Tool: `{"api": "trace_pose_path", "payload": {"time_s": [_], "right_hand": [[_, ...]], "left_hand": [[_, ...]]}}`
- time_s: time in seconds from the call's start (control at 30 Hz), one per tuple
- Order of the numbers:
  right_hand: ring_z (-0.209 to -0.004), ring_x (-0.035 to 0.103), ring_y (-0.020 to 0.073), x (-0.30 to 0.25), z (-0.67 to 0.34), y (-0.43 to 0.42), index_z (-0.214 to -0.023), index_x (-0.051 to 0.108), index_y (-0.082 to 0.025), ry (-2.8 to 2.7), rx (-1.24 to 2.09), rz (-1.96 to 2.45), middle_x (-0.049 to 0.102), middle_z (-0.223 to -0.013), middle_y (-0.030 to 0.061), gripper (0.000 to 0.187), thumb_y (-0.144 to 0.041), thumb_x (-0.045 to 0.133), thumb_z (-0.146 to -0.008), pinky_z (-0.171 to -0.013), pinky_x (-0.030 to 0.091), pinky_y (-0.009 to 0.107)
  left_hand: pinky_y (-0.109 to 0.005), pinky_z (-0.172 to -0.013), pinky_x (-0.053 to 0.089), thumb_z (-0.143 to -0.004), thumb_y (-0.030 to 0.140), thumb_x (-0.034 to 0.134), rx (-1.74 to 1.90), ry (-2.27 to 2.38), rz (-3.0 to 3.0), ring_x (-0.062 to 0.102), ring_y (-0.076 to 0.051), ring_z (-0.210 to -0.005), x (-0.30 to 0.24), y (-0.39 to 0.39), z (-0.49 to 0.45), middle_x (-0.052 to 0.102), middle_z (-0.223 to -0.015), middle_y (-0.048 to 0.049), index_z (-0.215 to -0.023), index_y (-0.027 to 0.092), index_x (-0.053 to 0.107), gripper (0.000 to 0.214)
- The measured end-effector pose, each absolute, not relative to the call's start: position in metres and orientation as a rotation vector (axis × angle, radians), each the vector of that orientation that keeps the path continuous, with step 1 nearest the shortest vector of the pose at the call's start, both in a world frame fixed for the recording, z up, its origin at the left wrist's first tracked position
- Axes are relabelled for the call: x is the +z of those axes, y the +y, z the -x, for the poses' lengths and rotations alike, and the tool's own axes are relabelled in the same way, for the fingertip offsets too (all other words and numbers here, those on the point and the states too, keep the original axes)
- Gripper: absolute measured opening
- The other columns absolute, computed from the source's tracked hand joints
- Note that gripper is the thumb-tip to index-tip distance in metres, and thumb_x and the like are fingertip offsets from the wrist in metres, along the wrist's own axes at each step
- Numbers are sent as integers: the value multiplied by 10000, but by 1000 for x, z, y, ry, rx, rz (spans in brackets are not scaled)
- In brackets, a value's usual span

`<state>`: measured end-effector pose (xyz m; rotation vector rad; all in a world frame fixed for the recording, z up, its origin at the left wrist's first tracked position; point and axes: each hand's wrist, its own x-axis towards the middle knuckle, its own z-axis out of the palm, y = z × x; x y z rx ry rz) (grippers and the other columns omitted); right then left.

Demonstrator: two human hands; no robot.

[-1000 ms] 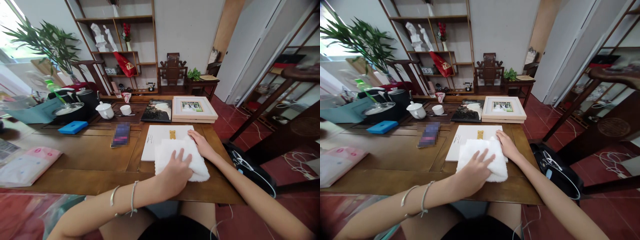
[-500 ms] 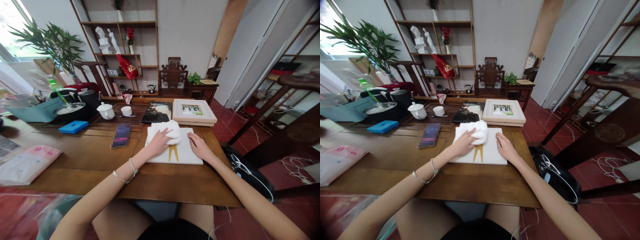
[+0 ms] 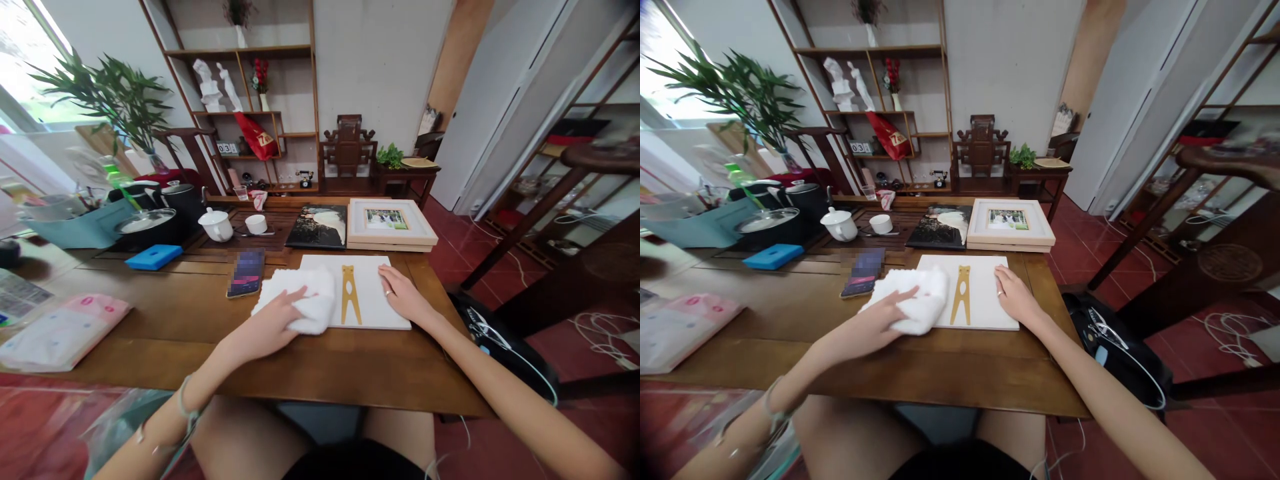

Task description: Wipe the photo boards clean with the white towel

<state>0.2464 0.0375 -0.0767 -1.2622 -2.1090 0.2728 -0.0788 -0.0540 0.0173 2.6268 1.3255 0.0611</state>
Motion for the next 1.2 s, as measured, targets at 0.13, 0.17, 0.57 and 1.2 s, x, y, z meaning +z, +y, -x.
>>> {"api": "trace_pose_path", "payload": {"time_s": [0.13, 0.17, 0.57, 1.2], "right_hand": [[-1301, 474, 299, -70, -245, 36, -1249, 564, -173, -2169, 186, 1281, 549, -1346, 147, 386, -243, 396, -909, -1097, 384, 529], [-1315, 458, 304, -66, -243, 34, -1258, 560, -175, -2183, 155, 1281, 539, -1359, 148, 388, -253, 399, -913, -1099, 377, 534], [-1404, 261, 439, -62, -181, -25, -1483, 328, -247, -2520, 119, 1102, 340, -1518, 201, 850, -670, 571, -786, -1082, 243, 692], [-1133, 570, 485, -56, -174, -32, -1213, 493, -102, -2624, -810, 876, 590, -1205, 348, 529, -503, 561, -873, -840, 484, 603]], "left_hand": [[-386, -1120, 370, -804, 52, 498, 32, 1417, -2633, 454, -225, -1338, 17, -92, 98, 469, -1463, -26, -1151, 249, 673, 436], [-399, -1114, 381, -815, 59, 492, 3, 1487, -2627, 474, -236, -1323, 14, -100, 103, 475, -1457, -40, -1126, 237, 686, 408], [-355, -1014, 456, -944, 409, 433, 572, 1505, -2236, 595, -207, -1158, 52, -49, 102, 653, -1244, -37, -1063, 236, 666, 313], [-239, -686, 403, -570, 369, 839, 834, 1502, -830, 648, -199, -867, 12, 82, 65, 679, -772, -15, -966, 195, 541, 525]]}}
